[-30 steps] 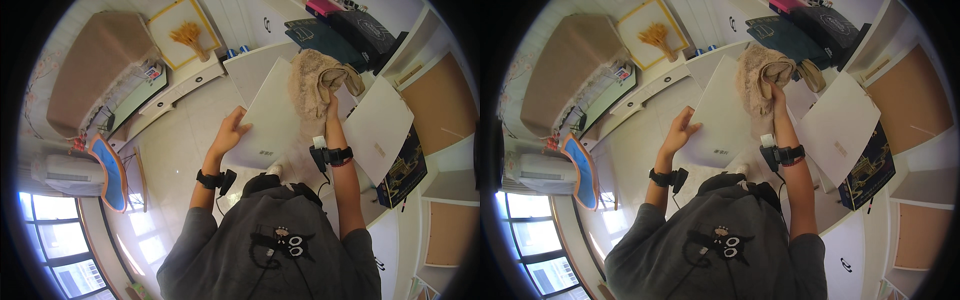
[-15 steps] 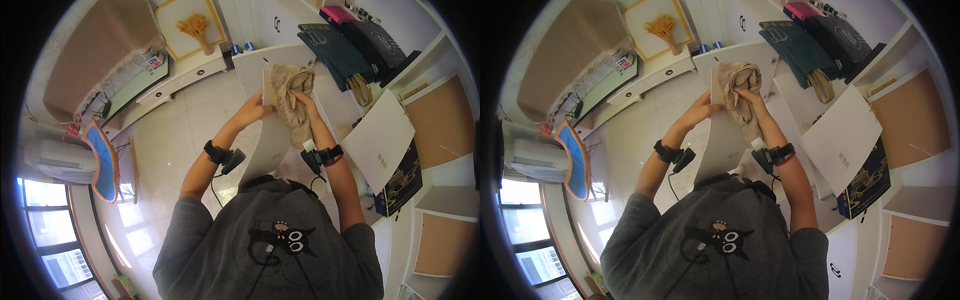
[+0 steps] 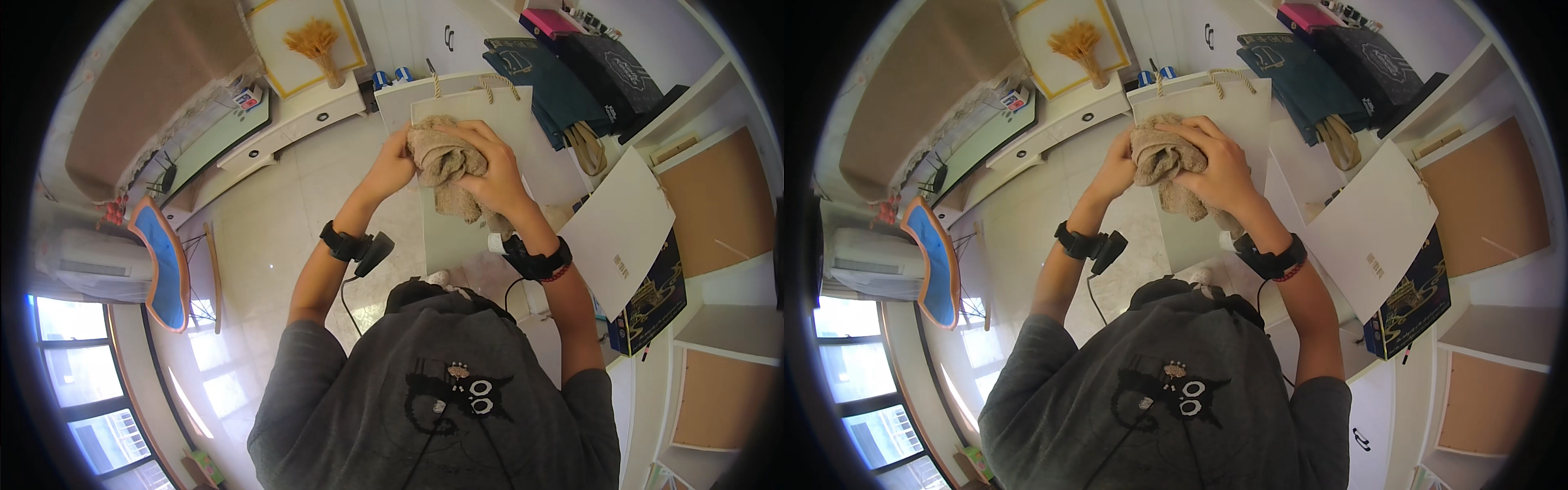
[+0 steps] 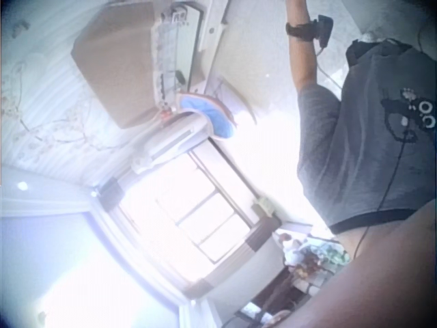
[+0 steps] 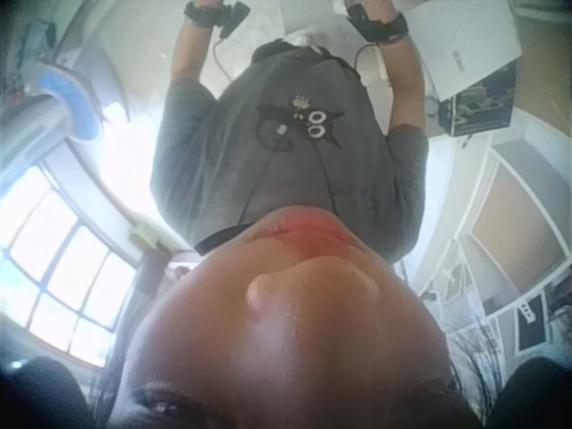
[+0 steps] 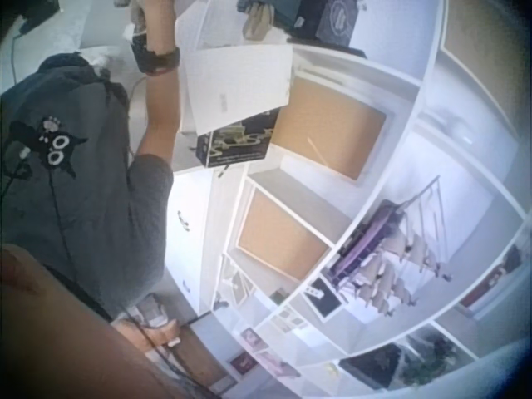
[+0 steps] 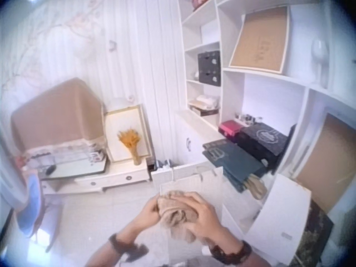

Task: The person wipes the inside of a shelf with a cloth, then wipes the surfaces of a box, a bag, and some papers before placing them back onto the shelves.

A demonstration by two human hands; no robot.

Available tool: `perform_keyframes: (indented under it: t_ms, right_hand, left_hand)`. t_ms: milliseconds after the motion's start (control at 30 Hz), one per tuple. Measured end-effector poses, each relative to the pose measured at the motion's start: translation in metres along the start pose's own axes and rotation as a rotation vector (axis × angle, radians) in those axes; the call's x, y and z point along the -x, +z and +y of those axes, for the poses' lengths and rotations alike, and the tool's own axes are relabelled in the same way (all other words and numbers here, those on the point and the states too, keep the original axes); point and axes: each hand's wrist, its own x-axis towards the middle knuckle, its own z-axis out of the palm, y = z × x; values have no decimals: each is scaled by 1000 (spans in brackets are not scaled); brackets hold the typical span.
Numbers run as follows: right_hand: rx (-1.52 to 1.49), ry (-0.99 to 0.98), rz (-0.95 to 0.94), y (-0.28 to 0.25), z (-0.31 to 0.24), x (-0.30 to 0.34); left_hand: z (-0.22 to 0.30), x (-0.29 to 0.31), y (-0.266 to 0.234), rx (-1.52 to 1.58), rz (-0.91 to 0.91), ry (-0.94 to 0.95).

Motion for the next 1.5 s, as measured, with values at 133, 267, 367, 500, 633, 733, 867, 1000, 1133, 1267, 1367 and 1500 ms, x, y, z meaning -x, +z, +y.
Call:
perform_keyframes:
  t_ms: [133,267,367,500,633,733,867,1000,1133,1267,1367,1500]
  right_hand:
    - [-269,163,141,-19,7,-4]
    - [-432,366,221,-37,7,-14]
    - [-478,285,189,-31,-19,-18]
    - [-293,37,93,-7,-41,-20]
    - [-280,100,-7,-15,-35,-20]
    - [-469,316,64,-35,-20,-12]
    - [-429,577,360,-79,9,-1]
    - [-796,552,420,-97,19,8]
    - [-755,398,381,-86,21,8]
    - [-811,475,209,-53,10,-5]
    - [-583,443,78,-26,-17,-9]
    - [-665,500,124,-49,13,-7]
  left_hand:
    - [37,1,4,-111,36,-87]
    - [45,4,3,-18,37,-85]
    - [56,-3,5,-248,18,-124]
    - [53,-7,-2,-468,-51,337]
    - [45,-2,-13,-253,-44,139]
    - [56,3,-12,119,59,-45]
    - [53,5,-30,171,157,-69]
    - [55,9,-34,181,182,-21]
    - [62,7,-28,277,126,-71]
    - [59,-2,-8,286,-48,-153]
    - [46,-10,-8,246,-37,-154]
    - [52,2,-13,279,4,-153]
